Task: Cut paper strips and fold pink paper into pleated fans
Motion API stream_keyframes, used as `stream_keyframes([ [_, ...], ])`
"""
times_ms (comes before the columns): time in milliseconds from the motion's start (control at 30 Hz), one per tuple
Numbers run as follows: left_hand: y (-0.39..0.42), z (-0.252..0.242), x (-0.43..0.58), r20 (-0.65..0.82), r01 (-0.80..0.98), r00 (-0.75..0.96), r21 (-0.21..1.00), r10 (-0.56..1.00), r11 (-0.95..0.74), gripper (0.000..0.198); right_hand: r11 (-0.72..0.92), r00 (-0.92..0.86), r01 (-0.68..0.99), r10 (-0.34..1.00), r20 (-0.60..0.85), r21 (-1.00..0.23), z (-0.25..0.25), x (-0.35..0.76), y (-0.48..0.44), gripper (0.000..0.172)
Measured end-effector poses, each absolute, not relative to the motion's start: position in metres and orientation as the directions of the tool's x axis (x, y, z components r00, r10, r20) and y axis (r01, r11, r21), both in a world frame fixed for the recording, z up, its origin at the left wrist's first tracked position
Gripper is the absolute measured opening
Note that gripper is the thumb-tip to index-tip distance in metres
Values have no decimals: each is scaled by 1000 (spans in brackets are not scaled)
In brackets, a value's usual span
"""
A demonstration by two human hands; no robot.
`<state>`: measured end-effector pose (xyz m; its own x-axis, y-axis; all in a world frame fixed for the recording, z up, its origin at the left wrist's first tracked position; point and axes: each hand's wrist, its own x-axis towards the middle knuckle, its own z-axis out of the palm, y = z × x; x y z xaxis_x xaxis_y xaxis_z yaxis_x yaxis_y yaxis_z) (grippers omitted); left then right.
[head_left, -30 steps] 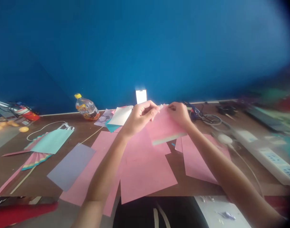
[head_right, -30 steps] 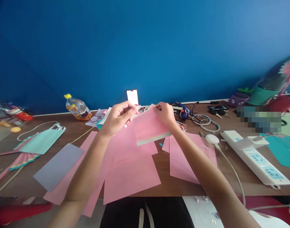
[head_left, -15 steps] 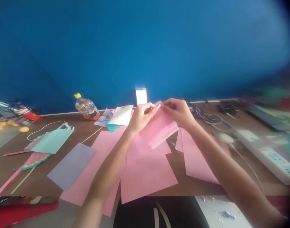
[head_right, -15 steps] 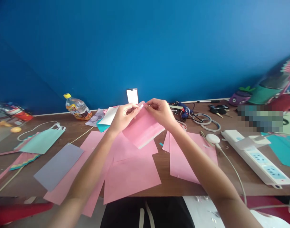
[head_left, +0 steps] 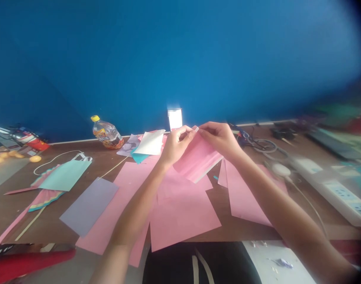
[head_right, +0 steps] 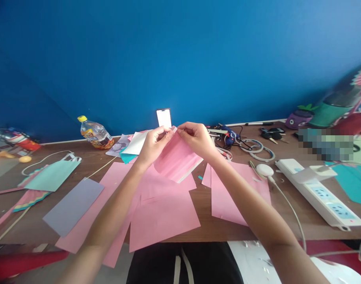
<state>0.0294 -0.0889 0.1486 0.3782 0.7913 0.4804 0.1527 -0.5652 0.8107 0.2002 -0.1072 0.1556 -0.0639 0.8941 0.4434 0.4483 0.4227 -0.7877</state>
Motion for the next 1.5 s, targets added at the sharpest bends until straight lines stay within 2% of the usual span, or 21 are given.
stream_keyframes([
  [933, -87, 140, 34, 439, 155, 314, 851, 842, -501, 44, 475, -23, 380, 863, 505, -794, 148, 195, -106, 25],
  [1500, -86, 135, 34, 445, 225, 271, 833, 853, -506, 34, 461, -24, 372, 872, 488, -805, 149, 192, -106, 22],
])
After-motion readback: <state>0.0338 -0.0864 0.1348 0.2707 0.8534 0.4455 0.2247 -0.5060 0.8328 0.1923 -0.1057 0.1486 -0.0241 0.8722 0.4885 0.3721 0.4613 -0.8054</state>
